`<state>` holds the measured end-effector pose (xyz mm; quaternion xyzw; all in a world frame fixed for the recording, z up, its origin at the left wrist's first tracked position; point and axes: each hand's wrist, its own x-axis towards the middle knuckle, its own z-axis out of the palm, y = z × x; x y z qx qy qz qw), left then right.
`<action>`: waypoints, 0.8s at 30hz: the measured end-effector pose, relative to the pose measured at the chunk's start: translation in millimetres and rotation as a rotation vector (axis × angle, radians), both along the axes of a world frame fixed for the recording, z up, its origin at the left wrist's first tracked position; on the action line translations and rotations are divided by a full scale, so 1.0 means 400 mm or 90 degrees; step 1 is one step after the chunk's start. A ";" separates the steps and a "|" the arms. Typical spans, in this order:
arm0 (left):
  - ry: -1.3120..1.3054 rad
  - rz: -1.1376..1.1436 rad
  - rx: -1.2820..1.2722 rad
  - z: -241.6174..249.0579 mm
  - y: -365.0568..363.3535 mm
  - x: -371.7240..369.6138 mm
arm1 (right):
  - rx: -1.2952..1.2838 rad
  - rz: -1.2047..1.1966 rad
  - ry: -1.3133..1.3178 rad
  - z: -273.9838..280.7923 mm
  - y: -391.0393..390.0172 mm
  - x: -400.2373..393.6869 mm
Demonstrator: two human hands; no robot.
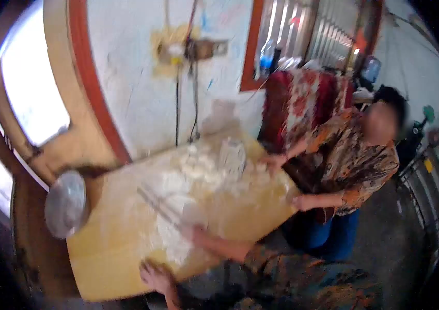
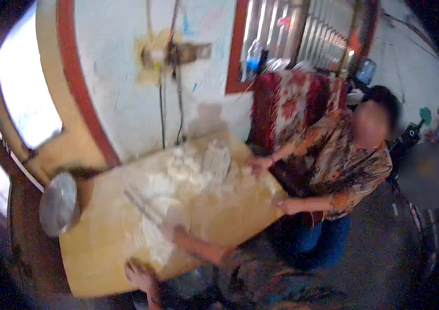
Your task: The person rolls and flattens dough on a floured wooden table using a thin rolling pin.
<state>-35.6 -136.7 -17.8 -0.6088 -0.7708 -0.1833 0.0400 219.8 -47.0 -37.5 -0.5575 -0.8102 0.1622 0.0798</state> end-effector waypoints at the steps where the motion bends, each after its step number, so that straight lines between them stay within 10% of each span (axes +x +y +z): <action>1: 0.021 -0.014 -0.024 -0.031 -0.020 -0.027 | -0.013 -0.007 -0.012 -0.005 -0.005 0.021; 5: -0.072 0.038 -0.060 0.016 -0.028 0.015 | 0.040 -0.059 -0.114 -0.043 0.084 0.112; 6: -0.057 0.065 -0.066 -0.004 -0.024 0.015 | 0.301 -0.014 -0.152 0.018 0.050 0.104; 11: -0.050 0.048 0.013 -0.016 -0.013 0.025 | 0.160 0.062 0.204 0.074 0.032 -0.009; 14: -0.040 0.053 0.005 0.013 0.003 0.027 | 0.236 0.287 -0.196 0.082 -0.016 -0.065; 17: -0.033 0.056 0.006 0.008 0.007 0.024 | 0.100 0.252 0.060 0.053 -0.108 -0.067; 24: -0.017 0.057 0.005 0.007 0.018 0.026 | 0.203 0.111 -0.040 0.065 0.003 -0.091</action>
